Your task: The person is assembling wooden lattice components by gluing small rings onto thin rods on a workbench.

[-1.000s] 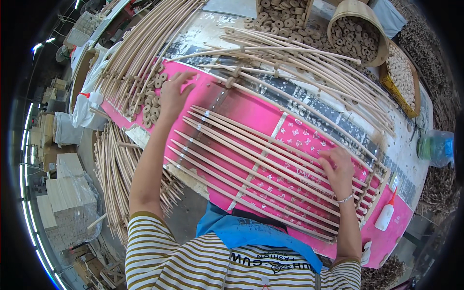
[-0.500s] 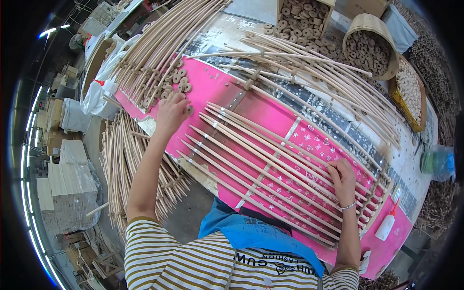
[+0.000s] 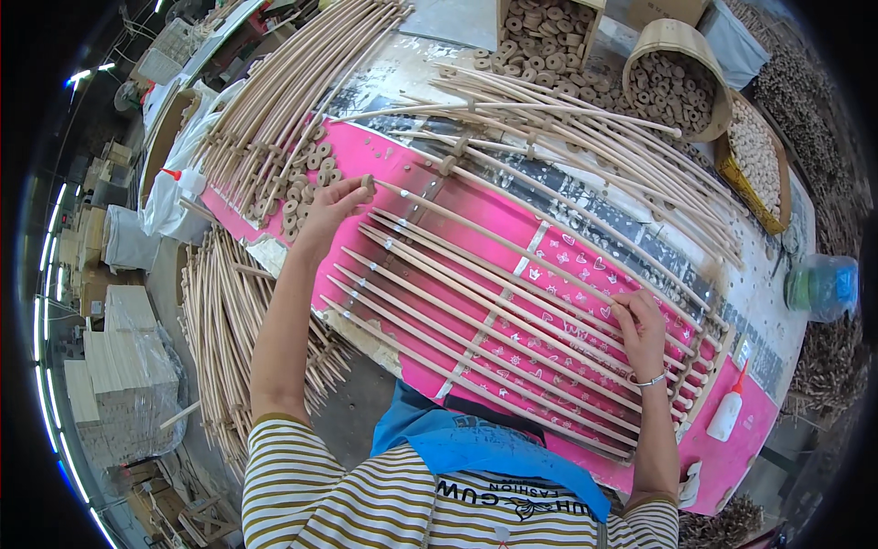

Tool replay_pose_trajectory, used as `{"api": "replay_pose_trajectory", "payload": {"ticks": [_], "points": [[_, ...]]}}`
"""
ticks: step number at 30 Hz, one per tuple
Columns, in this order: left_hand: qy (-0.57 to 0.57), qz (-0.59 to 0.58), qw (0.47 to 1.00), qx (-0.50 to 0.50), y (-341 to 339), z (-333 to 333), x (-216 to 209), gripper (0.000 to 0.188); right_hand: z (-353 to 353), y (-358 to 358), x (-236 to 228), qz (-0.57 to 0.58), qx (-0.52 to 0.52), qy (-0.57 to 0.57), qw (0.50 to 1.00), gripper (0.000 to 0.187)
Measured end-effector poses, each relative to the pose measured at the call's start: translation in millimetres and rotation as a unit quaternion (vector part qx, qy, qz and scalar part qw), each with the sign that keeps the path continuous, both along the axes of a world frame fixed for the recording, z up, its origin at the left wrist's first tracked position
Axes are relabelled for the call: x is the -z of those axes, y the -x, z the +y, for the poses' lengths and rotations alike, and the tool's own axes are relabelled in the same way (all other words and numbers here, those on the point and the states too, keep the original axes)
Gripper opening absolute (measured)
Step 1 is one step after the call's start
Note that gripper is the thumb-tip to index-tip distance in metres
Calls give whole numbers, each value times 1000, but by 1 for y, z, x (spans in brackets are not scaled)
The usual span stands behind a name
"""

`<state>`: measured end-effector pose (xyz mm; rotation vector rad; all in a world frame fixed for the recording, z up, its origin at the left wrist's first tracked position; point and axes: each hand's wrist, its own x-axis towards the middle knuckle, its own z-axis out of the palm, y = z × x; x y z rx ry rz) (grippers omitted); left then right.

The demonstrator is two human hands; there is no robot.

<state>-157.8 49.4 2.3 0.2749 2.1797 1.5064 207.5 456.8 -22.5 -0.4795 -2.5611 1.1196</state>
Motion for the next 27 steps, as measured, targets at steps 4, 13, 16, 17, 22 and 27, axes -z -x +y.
{"api": "replay_pose_trajectory", "payload": {"ticks": [4, 13, 16, 17, 22, 27], "points": [[-100, -62, 993, -21, 8, -1, 8, 38, 4, -2, -3, 8, -7, -6, 1000, 11], [-239, -130, 962, -24, 12, 12, 10, 32, 8, 5, -8, 11, -1, -5, 1000, 11], [-198, -112, 974, -18, 4, 31, -2, 29, 10, 4, -7, 22, -5, -7, 1000, 11], [-154, -96, 983, -5, 1, 36, -5, 28, 8, 5, -9, 26, -3, -2, 1000, 11], [-103, -96, 990, 12, -9, 50, -5, 27, -3, 12, -13, 28, 24, 29, 999, 12], [-101, -103, 989, 19, -4, 53, 7, 27, -2, 9, -14, 17, 39, -43, 998, 9]]}}
